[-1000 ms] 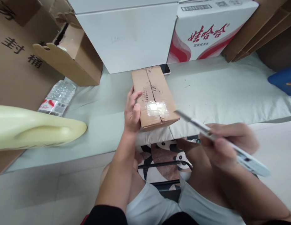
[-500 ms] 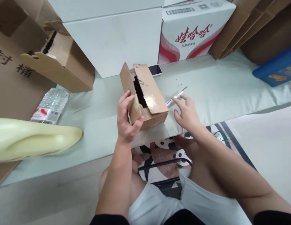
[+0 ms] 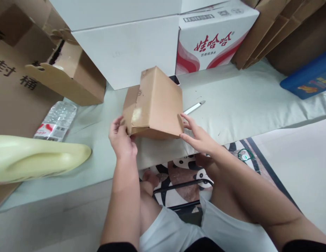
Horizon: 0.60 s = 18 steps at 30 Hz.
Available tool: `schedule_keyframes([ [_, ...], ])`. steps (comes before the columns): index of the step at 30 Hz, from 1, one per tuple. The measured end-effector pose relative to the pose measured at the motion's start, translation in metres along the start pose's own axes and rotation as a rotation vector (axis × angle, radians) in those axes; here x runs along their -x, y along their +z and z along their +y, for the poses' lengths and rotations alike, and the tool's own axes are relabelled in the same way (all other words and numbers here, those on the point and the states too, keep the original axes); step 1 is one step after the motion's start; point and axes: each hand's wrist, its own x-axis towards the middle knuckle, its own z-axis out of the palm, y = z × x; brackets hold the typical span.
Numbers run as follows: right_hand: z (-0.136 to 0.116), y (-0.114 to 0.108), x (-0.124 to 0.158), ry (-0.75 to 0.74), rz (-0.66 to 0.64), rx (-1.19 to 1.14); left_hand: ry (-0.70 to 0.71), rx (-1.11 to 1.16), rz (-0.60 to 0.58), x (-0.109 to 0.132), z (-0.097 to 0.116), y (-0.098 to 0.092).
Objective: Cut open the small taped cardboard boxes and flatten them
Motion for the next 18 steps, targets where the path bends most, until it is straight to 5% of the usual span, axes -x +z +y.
schedule_keyframes([
  [4,0.004,0.0,0.0,0.053,-0.004,-0.123,0.265,-0.348,0.019,-0.009,-0.014,-0.008],
  [7,0.007,0.003,-0.002,0.103,-0.059,-0.122,0.375,-0.355,-0.033,-0.007,-0.017,-0.006],
  [12,0.008,0.006,-0.006,0.005,0.062,-0.015,0.17,-0.039,-0.352,0.009,-0.011,0.008],
  [18,0.008,0.004,-0.006,-0.04,0.235,-0.131,0.038,0.046,-0.431,0.016,0.006,0.006],
])
